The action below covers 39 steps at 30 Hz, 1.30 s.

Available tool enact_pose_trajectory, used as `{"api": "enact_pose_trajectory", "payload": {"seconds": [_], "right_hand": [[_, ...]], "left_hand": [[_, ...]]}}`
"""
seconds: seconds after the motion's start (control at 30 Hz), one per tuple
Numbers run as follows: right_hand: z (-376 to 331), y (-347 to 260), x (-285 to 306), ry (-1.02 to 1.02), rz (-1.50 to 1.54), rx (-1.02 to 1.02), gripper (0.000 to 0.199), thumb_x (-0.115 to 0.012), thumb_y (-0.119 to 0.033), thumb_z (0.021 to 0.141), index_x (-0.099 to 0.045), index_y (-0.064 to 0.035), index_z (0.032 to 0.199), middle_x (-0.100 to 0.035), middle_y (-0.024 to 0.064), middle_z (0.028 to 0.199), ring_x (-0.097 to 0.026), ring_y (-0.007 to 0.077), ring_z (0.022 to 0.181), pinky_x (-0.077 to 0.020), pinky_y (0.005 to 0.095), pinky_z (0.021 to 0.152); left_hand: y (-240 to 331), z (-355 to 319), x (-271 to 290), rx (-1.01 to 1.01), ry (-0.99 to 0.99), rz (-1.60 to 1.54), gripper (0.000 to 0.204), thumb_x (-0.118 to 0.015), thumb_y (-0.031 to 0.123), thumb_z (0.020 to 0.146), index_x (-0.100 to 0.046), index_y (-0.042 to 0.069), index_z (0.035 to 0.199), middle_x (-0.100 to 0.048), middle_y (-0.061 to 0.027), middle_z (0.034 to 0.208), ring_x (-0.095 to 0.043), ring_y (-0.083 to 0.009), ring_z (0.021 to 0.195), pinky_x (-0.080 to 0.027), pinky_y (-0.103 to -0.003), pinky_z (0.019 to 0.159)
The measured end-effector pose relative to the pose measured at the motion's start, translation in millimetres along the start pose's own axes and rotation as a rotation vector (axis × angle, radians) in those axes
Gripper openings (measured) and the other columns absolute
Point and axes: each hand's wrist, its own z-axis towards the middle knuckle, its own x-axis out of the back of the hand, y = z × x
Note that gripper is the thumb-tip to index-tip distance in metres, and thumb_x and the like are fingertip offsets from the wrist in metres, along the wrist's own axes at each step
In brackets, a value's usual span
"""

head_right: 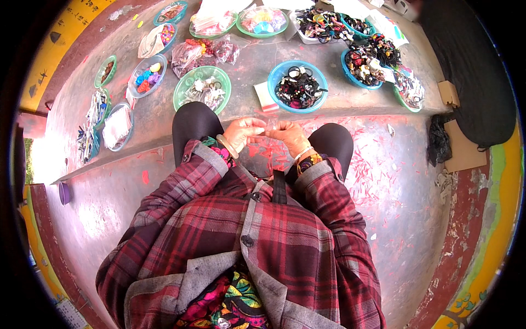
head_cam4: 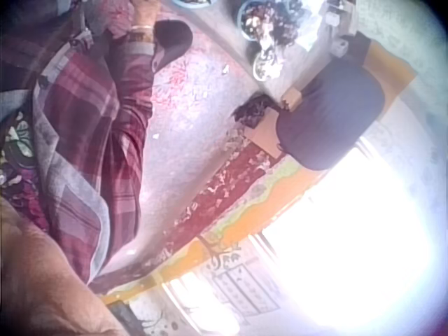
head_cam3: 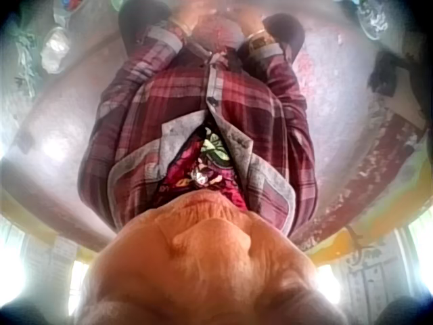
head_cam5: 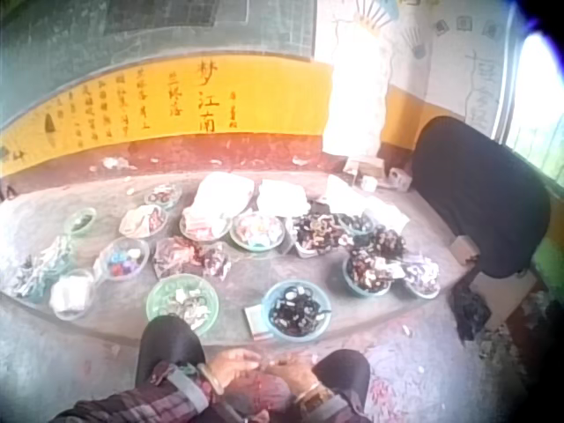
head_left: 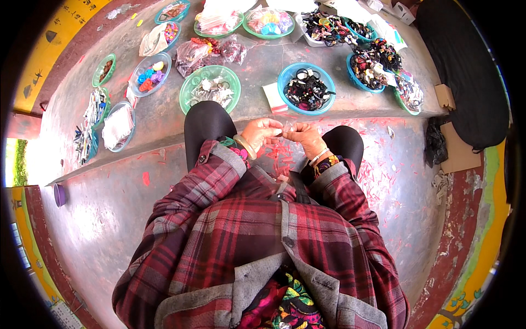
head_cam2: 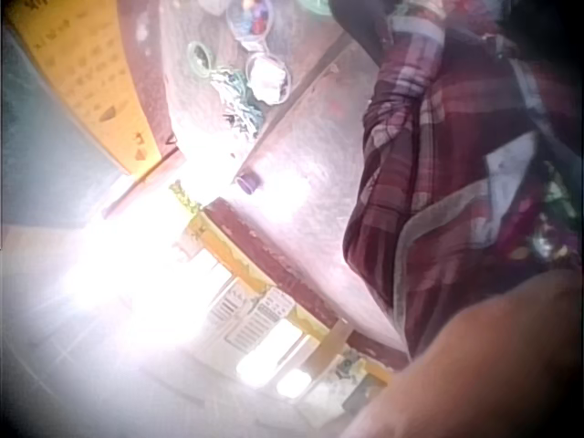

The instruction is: The person sits on the floor and assembles hair accessories by hand. They pick up small black rings and red elastic bands from bowls, thread the bands through the rings, and tie them into knots. The finished items are placed into a small plastic bag.

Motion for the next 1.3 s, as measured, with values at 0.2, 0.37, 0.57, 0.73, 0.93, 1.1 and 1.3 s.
{"api": "enact_pose_trajectory", "payload": {"seconds": [0.2,0.37,0.57,0.73,0.93,1.1,1.3], "right_hand": [[-4.7,-8.4,-4.2,-0.063,0.069,-0.035,0.006,-0.064,-0.007,0.075,-0.059,-0.0036,0.073,-0.061,0.0025,0.074,-0.056,0.0100,0.071,-0.0424,0.0236,0.070],[-5.1,-10.8,-6.7,-0.089,0.097,-0.067,0.007,-0.063,-0.008,0.075,-0.058,-0.0040,0.072,-0.061,0.0021,0.074,-0.056,0.0104,0.072,-0.0426,0.0237,0.071],[-4.6,-11.5,-8.4,-0.075,-0.007,-0.066,0.008,-0.064,-0.009,0.075,-0.059,-0.0045,0.071,-0.058,-0.0009,0.070,-0.052,0.0071,0.066,-0.0405,0.0212,0.065],[-2.0,-6.2,-5.0,-0.072,-0.026,-0.078,0.009,-0.065,-0.010,0.075,-0.059,-0.0042,0.073,-0.058,-0.0020,0.069,-0.050,0.0057,0.064,-0.0389,0.0200,0.062],[-1.1,-3.7,-2.2,-0.059,-0.082,-0.091,0.012,-0.064,-0.013,0.075,-0.061,-0.0024,0.078,-0.059,-0.0011,0.071,-0.051,0.0064,0.065,-0.0385,0.0205,0.062],[-1.3,-2.5,-1.9,-0.064,-0.121,-0.073,0.014,-0.063,-0.014,0.075,-0.062,-0.0016,0.081,-0.059,0.0000,0.072,-0.051,0.0074,0.066,-0.0388,0.0217,0.063],[-1.8,-2.6,-2.6,-0.052,-0.145,-0.079,0.013,-0.063,-0.013,0.075,-0.062,-0.0017,0.080,-0.059,0.0005,0.072,-0.051,0.0077,0.066,-0.0393,0.0221,0.063]], "left_hand": [[8.6,-5.3,-8.5,0.016,-0.008,-0.002,0.021,-0.058,0.014,0.082,-0.057,0.002,0.098,-0.060,-0.0077,0.091,-0.058,-0.0142,0.079,-0.049,-0.026,0.065],[-0.3,0.8,-0.3,-0.004,0.042,0.029,0.022,-0.058,0.017,0.082,-0.058,0.001,0.097,-0.061,-0.0073,0.090,-0.058,-0.0133,0.079,-0.048,-0.025,0.061],[0.8,0.7,-1.1,-0.011,0.080,0.077,0.017,-0.061,0.017,0.080,-0.060,0.003,0.088,-0.062,-0.0055,0.085,-0.058,-0.0125,0.077,-0.044,-0.021,0.056],[-0.7,1.6,0.5,-0.018,0.073,0.083,0.015,-0.060,0.015,0.080,-0.059,0.002,0.086,-0.062,-0.0061,0.082,-0.058,-0.0125,0.074,-0.044,-0.020,0.054],[-4.7,4.3,2.9,-0.033,0.080,0.071,0.015,-0.060,0.014,0.080,-0.059,0.000,0.085,-0.062,-0.0078,0.080,-0.058,-0.0120,0.071,-0.043,-0.019,0.050],[-1.6,1.9,-0.8,-0.018,0.114,0.094,0.017,-0.062,0.016,0.079,-0.059,0.001,0.085,-0.062,-0.0087,0.078,-0.055,-0.0100,0.058,-0.041,-0.019,0.047],[0.3,0.2,-3.7,-0.013,0.143,0.124,0.017,-0.063,0.017,0.077,-0.059,0.001,0.084,-0.062,-0.0087,0.075,-0.050,-0.0082,0.048,-0.040,-0.019,0.044]]}}
